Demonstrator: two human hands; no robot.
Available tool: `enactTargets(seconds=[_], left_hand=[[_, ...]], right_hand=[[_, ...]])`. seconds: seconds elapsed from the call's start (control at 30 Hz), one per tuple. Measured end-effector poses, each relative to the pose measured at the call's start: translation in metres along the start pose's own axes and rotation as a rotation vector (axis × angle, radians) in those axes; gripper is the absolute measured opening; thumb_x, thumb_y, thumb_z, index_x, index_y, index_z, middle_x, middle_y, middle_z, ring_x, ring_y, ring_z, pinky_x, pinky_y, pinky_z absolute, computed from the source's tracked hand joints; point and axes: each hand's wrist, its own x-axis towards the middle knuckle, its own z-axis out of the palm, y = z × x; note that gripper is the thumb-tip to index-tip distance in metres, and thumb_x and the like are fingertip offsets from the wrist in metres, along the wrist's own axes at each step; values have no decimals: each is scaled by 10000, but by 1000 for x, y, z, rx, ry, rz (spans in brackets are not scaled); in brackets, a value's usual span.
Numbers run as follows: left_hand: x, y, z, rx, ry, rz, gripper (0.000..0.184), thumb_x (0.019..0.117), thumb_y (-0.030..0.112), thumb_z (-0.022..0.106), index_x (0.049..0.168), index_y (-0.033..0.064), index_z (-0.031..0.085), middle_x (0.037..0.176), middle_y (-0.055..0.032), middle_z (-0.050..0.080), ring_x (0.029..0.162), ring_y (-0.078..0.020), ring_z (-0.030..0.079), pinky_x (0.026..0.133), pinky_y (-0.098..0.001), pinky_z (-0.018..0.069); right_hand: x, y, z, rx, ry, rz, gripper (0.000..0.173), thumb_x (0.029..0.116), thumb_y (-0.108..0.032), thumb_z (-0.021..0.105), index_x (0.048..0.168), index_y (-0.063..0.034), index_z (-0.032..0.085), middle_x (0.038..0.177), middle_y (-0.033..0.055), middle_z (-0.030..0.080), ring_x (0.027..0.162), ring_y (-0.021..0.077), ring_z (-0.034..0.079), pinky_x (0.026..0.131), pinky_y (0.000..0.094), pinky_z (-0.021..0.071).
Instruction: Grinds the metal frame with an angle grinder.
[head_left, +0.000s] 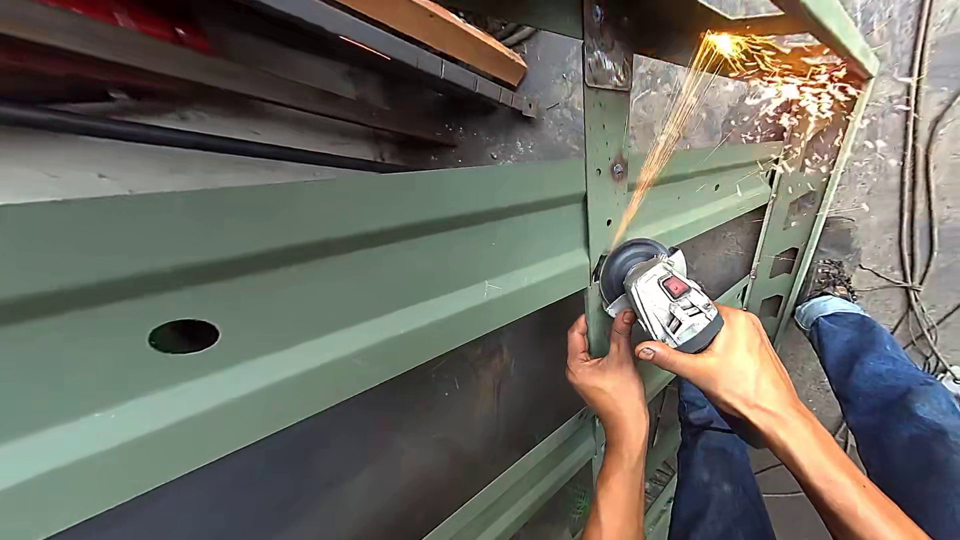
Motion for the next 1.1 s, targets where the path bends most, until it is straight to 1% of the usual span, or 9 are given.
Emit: enactTargets(seconds=[0.1,0.23,0.33,0.5,0.63,0.77,0.9,1.03,1.1], left_hand=[[0,-1,0,-18,0,-4,338,809,293,867,1069,127,730,813,14,746,702,-86,710,626,-286,606],[0,-2,0,21,1,13,369,764,280,902,1060,143,729,804,30,742,697,-73,706,625,-283,606],[1,-2,-1,-38,-15,10,316,813,257,864,1067,118,737,830,11,753,720,-87,715,648,-275,610],[2,-6,-6,0,-47,37,365,805,262,871,1107,122,723,845,18,754,739,-78,717,668,-278,618],[3,-8,-8,-47,-67,52,324,854,238,827,1128,97,726,889,-4,761,794,-91,727,717,-273,621],[5,-8,-8,-33,-68,63,338,832,231,847,1118,99,727,883,1,762,786,-86,727,712,-269,620],[5,-10,-10,-77,-99,73,330,866,210,815,1155,79,721,919,-23,767,813,-109,736,733,-282,628],[6,-10,-12,-81,-118,71,359,840,160,833,1167,69,716,932,-30,775,838,-118,745,757,-289,637],[6,-10,-12,-110,-120,71,330,862,160,813,1162,63,720,935,-35,774,842,-123,745,757,-289,634]], right_hand=[[1,-1,3,11,0,-12,701,555,-938,668,823,-291,691,670,-123,625,630,42,635,527,385,523],[1,8,3,55,-23,16,673,571,-928,680,800,-296,686,659,-123,621,612,44,629,515,385,522],[2,3,6,69,-20,1,683,562,-931,679,812,-295,688,666,-130,623,621,31,630,524,370,525],[0,15,12,146,-60,36,657,582,-912,696,819,-299,700,678,-124,645,626,34,642,540,376,547],[-1,11,17,216,-75,52,663,577,-905,709,826,-291,701,681,-127,647,624,27,641,542,356,554],[-2,14,21,271,-90,94,647,591,-885,721,842,-289,713,683,-120,663,618,40,655,551,361,574],[-5,11,20,259,-104,106,648,581,-897,716,830,-299,708,683,-123,657,625,36,652,553,360,569],[-8,18,25,341,-128,162,624,605,-866,734,846,-290,719,681,-106,677,610,55,665,565,360,590],[-6,14,24,339,-132,149,628,597,-870,733,839,-291,718,682,-110,673,616,51,663,561,357,584]])
